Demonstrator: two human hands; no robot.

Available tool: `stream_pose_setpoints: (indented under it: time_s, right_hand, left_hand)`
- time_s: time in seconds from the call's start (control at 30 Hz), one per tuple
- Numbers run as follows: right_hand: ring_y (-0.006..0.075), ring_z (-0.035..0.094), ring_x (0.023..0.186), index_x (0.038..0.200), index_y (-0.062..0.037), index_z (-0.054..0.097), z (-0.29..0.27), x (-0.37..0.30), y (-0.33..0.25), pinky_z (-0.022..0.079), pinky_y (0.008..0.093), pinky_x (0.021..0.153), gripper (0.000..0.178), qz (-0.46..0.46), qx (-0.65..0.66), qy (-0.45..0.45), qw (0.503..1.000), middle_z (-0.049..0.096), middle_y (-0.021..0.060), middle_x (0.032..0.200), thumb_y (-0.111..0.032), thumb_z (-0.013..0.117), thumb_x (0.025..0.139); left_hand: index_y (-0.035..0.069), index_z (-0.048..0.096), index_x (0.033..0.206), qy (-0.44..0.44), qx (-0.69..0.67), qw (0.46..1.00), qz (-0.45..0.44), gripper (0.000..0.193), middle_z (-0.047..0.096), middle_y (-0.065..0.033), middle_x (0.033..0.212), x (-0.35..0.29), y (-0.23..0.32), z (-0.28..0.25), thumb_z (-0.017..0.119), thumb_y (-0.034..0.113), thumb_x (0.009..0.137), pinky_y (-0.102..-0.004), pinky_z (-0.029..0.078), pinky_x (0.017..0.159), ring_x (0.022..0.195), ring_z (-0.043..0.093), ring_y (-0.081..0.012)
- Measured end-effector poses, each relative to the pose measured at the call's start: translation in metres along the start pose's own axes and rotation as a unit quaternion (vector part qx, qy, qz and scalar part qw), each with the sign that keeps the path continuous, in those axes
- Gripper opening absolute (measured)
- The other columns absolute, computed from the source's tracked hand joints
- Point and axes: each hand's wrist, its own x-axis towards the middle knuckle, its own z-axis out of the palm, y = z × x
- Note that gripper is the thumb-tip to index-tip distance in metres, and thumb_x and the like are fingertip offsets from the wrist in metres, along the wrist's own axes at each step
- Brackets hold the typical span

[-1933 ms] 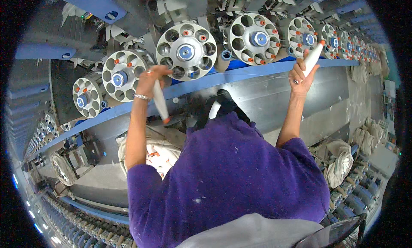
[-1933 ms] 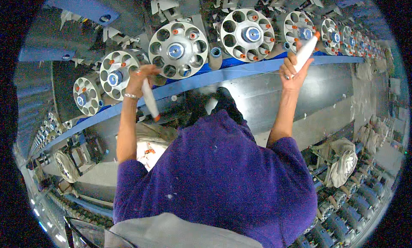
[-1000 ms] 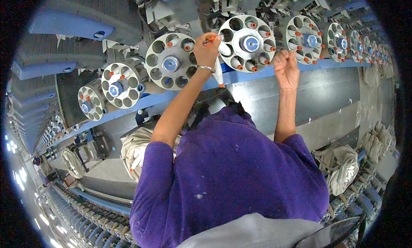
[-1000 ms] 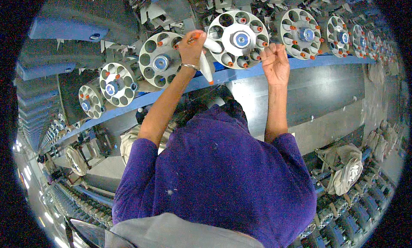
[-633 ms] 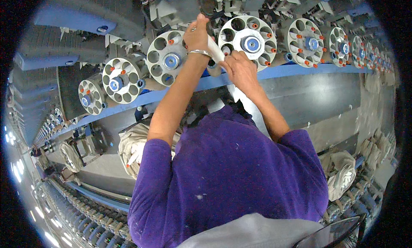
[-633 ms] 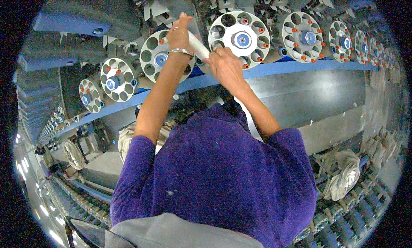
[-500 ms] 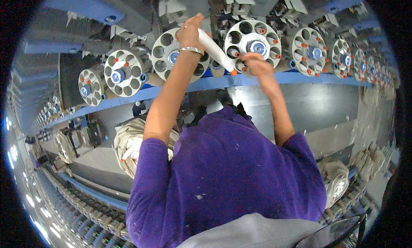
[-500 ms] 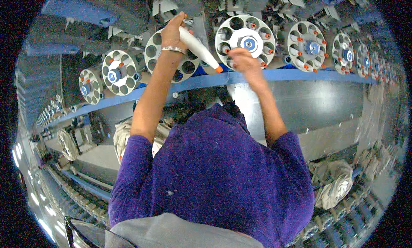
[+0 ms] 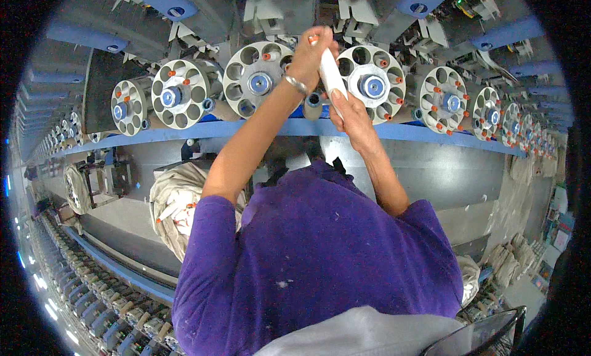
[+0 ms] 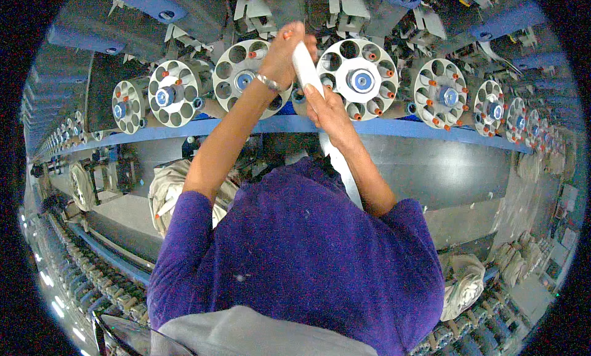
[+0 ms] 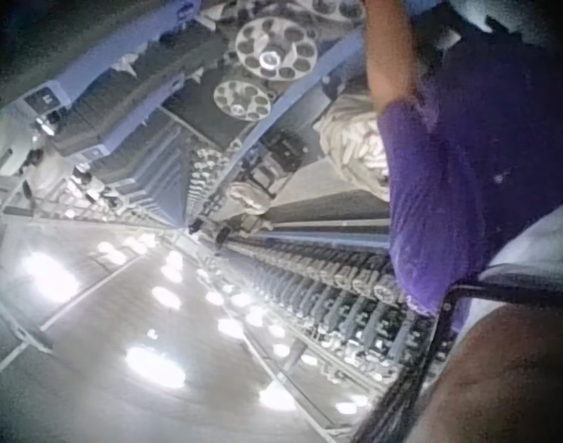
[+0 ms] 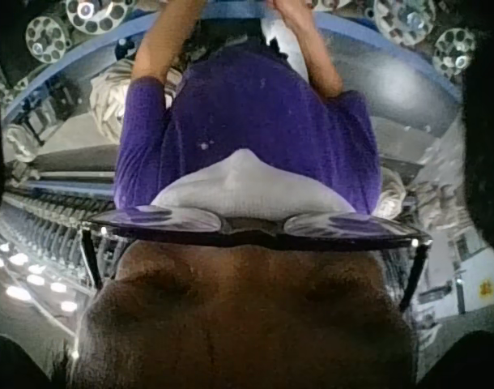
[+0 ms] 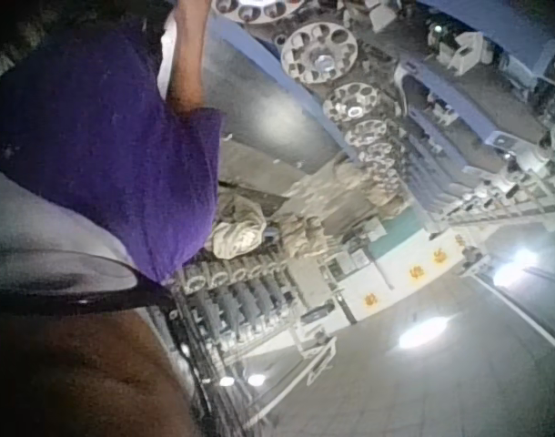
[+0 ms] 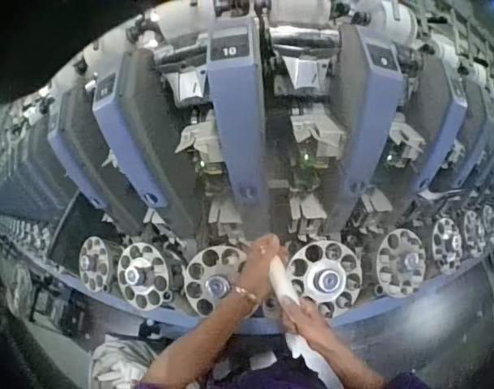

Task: The person repeatedly picks white spools with orange tips from a large sack and places them into slots on a circular rotating machine. The person handles the spools by hand, moving between the sack and the machine throughout the clip.

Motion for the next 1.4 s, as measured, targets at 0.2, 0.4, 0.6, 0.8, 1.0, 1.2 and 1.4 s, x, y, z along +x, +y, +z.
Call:
stream_pose_setpoints:
  time_s: [0.2, 0.4, 0.6, 0.8, 1.0, 1.2, 1.4]
  right_hand:
    - [0.0037, 0.03, 0.05, 0.096, -0.006, 0.055, -0.041, -0.031, -0.013, 0.025, 0.0201, 0.046, 0.027, 0.074, 0.185, -0.122, 0.972, 0.037, -0.0068, 0.057, -0.032, 0.046, 0.099]
    - [0.0114, 0.051, 0.088, 0.12, -0.0014, 0.05, -0.024, -0.004, 0.005, 0.042, 0.0259, 0.08, 0.033, -0.138, 0.102, 0.098, 0.98, 0.057, 0.0043, 0.095, -0.017, 0.058, 0.092]
    - [0.0207, 0.052, 0.106, 0.128, -0.0032, 0.043, -0.03, 0.031, 0.01, 0.041, 0.0392, 0.099, 0.048, -0.17, 0.377, 0.061, 0.909, 0.055, 0.0076, 0.111, -0.028, 0.06, 0.09]
    - [0.0104, 0.047, 0.045, 0.136, -0.0128, 0.033, -0.038, 0.014, -0.035, 0.042, 0.0248, 0.035, 0.069, 0.047, 0.294, -0.12, 0.947, 0.051, 0.0041, 0.071, -0.064, 0.035, 0.09]
    - [0.0075, 0.046, 0.052, 0.118, -0.0041, 0.046, -0.006, 0.013, -0.007, 0.039, 0.0225, 0.043, 0.034, -0.102, -0.272, 0.014, 0.957, 0.049, -0.0011, 0.066, -0.024, 0.056, 0.092]
    - [0.0058, 0.033, 0.046, 0.078, -0.0112, 0.052, -0.151, -0.02, 0.026, 0.025, 0.0209, 0.039, 0.018, -0.057, 0.453, 0.136, 0.879, 0.034, -0.0058, 0.056, -0.018, 0.048, 0.095]
    - [0.0074, 0.045, 0.057, 0.104, -0.0099, 0.066, -0.122, 0.005, 0.002, 0.038, 0.0228, 0.05, 0.025, -0.089, 0.034, 0.183, 0.979, 0.056, 0.0, 0.074, -0.023, 0.047, 0.096]
  left_hand:
    - [0.007, 0.042, 0.101, 0.105, -0.192, 0.964, -0.155, 0.023, 0.057, -0.0134, 0.081, -0.012, -0.003, -0.044, 0.048, 0.029, 0.096, -0.0433, 0.053, 0.074, 0.073, 0.06, -0.0278]
    - [0.001, 0.05, 0.107, 0.038, -0.315, 0.94, -0.128, 0.031, 0.057, -0.0188, 0.099, -0.013, -0.029, -0.051, 0.044, 0.03, 0.098, -0.0474, 0.046, 0.09, 0.09, 0.058, -0.0317]
    - [0.001, 0.062, 0.099, 0.095, -0.04, 0.974, -0.203, 0.016, 0.067, -0.0078, 0.093, -0.069, -0.031, -0.041, 0.06, 0.015, 0.09, -0.0317, 0.053, 0.072, 0.083, 0.064, -0.0195]
    - [0.002, 0.06, 0.112, -0.053, 0.182, 0.98, 0.058, 0.035, 0.067, -0.0083, 0.1, -0.051, 0.004, -0.059, 0.051, 0.032, 0.096, -0.0271, 0.045, 0.082, 0.092, 0.059, -0.0126]
    - [0.005, 0.053, 0.093, 0.034, -0.109, 0.993, 0.017, 0.03, 0.059, -0.0104, 0.08, -0.01, 0.031, -0.041, 0.044, 0.034, 0.097, -0.0417, 0.049, 0.079, 0.08, 0.057, -0.0245]
    - [0.005, 0.044, 0.088, 0.147, -0.183, 0.97, 0.063, 0.024, 0.049, -0.0092, 0.073, -0.001, 0.045, -0.06, 0.044, 0.026, 0.099, -0.045, 0.052, 0.067, 0.069, 0.055, -0.0275]
    - [0.007, 0.049, 0.092, 0.124, -0.169, 0.977, 0.046, 0.017, 0.053, -0.0085, 0.082, -0.004, 0.025, -0.013, 0.053, 0.023, 0.095, -0.0482, 0.049, 0.08, 0.081, 0.056, -0.0277]
